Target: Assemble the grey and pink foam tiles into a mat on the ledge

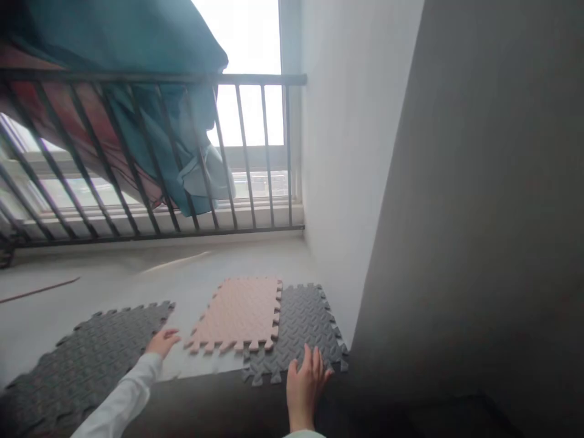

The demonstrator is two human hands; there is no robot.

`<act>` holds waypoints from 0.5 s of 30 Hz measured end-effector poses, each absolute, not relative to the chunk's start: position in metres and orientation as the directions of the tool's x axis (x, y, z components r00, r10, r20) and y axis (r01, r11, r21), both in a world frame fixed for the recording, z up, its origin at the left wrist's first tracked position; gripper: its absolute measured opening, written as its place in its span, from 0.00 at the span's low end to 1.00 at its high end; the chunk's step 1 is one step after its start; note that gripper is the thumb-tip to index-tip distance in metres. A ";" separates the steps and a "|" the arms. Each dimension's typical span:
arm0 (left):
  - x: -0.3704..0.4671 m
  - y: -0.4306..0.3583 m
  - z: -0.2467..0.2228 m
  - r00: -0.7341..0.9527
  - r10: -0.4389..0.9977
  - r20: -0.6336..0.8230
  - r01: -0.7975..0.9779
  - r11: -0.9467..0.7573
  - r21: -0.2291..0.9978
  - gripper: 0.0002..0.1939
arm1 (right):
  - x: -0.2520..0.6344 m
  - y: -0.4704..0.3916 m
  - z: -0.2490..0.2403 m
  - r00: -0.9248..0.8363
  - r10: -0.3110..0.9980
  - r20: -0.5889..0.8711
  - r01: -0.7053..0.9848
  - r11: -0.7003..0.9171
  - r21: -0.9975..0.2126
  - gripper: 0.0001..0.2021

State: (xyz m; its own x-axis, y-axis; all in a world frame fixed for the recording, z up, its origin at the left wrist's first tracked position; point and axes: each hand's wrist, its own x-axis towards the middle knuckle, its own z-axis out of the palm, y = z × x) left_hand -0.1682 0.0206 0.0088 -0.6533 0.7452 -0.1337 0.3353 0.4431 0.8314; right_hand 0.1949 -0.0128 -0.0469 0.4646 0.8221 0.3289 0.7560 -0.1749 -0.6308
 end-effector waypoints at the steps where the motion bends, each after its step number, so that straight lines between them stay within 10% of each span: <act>1: -0.164 0.014 0.004 -0.619 0.770 -0.154 0.405 0.481 0.778 0.06 | 0.194 -0.015 -0.044 0.455 0.825 0.335 0.745 -0.146 -0.651 0.23; 7: -0.120 0.012 -0.006 -0.458 0.873 -0.167 0.824 0.488 0.289 0.09 | 0.198 -0.026 -0.031 0.436 0.813 0.385 0.668 -0.006 -0.744 0.21; 15: -0.106 0.030 -0.005 -0.564 0.806 -0.181 0.736 0.589 0.334 0.16 | 0.206 -0.033 -0.029 0.464 0.831 0.307 0.631 -0.066 -0.773 0.19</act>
State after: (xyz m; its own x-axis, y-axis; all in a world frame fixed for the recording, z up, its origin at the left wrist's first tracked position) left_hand -0.1058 0.0304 -0.0046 -0.5637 0.8060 -0.1805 0.7359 0.5893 0.3335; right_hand 0.2061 -0.0335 -0.0288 0.4635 0.8313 0.3067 0.6305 -0.0663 -0.7733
